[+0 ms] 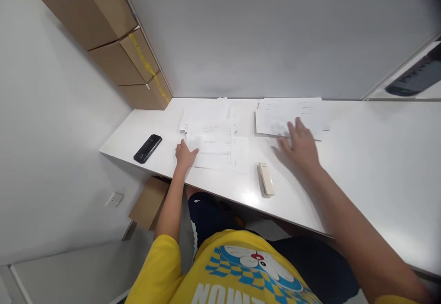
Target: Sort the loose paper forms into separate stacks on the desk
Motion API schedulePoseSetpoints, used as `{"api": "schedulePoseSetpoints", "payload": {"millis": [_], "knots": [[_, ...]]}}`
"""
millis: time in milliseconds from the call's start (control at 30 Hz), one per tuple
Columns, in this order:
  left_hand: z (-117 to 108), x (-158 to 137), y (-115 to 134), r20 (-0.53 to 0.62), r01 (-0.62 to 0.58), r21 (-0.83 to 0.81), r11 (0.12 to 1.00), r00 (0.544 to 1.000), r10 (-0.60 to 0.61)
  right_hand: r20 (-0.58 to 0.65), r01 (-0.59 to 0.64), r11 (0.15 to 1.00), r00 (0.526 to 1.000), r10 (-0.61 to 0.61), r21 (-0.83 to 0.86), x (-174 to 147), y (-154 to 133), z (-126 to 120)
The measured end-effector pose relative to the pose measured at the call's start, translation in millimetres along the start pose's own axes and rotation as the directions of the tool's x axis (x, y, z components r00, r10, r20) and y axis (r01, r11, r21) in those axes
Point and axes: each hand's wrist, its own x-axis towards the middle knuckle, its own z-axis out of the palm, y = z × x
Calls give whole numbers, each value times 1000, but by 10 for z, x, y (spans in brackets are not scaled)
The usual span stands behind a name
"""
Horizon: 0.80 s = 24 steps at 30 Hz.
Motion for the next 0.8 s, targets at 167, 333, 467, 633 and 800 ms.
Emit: {"api": "schedulePoseSetpoints", "payload": {"millis": [167, 333, 467, 633, 800], "knots": [[130, -192, 34, -114, -52, -110, 993, 993, 39, 250, -16, 997, 968, -5, 81, 184, -635, 209], [164, -248, 79, -162, -121, -109, 987, 981, 102, 323, -17, 999, 946, 25, -29, 375, -914, 439], [170, -275, 97, -166, -146, -99, 984, 978, 128, 385, -14, 1000, 923, 23, -26, 367, -981, 463], [136, -281, 109, -215, -181, -177, 967, 966, 141, 316, 103, 991, 941, -124, 84, 293, -1048, 305], [13, -343, 82, -195, -232, -596, 769, 971, 141, 45, 343, 840, 917, -397, 421, 167, -1093, 41]]}}
